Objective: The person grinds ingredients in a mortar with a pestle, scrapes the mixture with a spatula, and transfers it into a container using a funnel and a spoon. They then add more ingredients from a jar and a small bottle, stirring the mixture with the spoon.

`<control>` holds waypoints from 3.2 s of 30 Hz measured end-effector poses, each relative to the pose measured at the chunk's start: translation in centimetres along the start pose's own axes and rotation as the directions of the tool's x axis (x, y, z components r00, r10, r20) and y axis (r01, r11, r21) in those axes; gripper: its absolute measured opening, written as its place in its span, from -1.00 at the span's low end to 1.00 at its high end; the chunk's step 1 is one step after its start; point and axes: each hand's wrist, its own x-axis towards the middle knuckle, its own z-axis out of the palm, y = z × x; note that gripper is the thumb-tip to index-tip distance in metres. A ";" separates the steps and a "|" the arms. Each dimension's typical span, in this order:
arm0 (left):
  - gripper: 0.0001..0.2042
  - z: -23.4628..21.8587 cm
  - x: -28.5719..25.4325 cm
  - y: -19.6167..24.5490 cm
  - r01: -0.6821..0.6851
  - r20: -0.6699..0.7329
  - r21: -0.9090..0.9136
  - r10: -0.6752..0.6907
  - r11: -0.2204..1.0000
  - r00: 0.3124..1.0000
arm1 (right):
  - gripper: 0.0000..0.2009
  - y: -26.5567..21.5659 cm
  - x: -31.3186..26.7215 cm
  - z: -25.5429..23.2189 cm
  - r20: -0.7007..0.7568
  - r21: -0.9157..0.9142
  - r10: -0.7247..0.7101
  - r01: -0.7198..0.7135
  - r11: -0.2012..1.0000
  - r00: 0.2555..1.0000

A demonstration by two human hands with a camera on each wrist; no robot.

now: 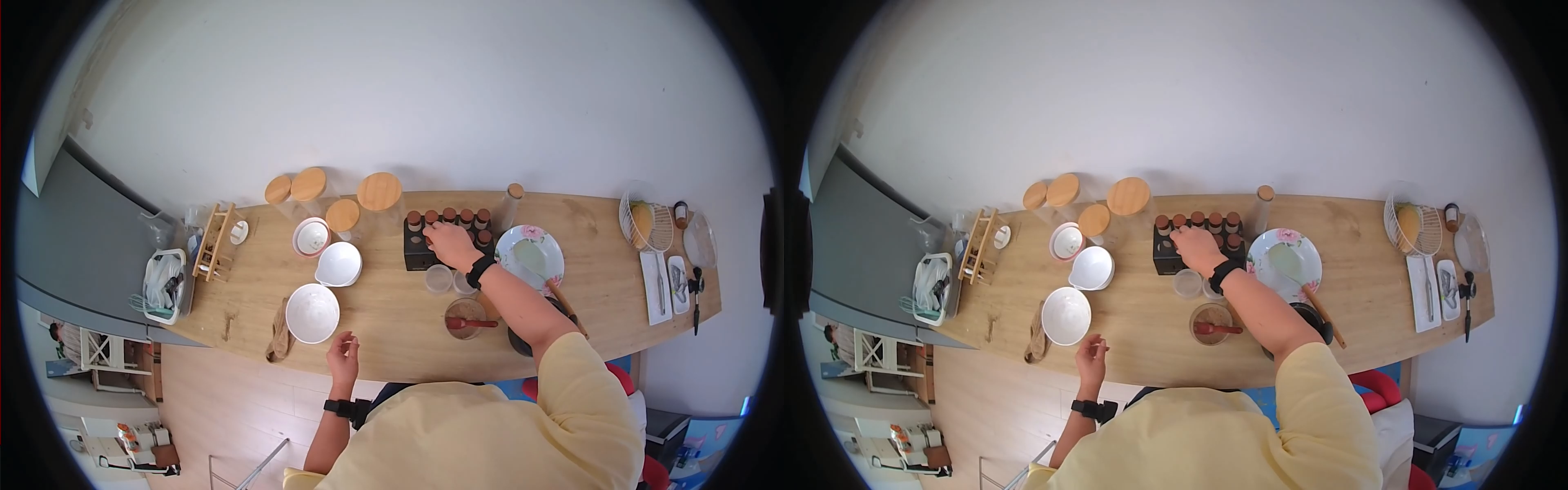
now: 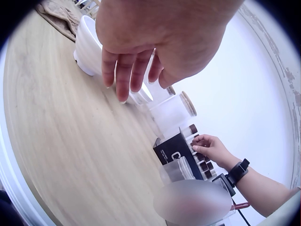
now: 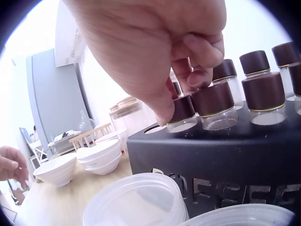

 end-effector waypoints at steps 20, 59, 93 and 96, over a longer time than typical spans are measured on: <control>-0.56 5.6 2.3 14.3 -0.451 0.407 -0.029 0.423 0.892 0.810 | -0.78 -11.5 -9.2 -6.3 -0.311 0.770 0.116 0.179 0.612 0.943; -0.72 0.4 4.6 11.4 -0.424 0.777 -0.208 0.412 0.881 0.476 | -0.51 -20.0 -13.0 -6.1 -0.044 0.618 0.396 -0.287 0.732 0.917; -0.78 7.0 2.9 12.8 0.065 0.580 -0.488 0.267 0.871 0.770 | -0.86 -3.7 -26.4 7.4 -0.181 0.480 0.497 -0.365 0.798 0.849; -0.77 6.9 2.5 12.6 0.056 0.584 -0.476 0.268 0.878 0.766 | -0.82 -3.3 -26.3 8.5 -0.196 0.388 0.461 -0.363 0.847 0.865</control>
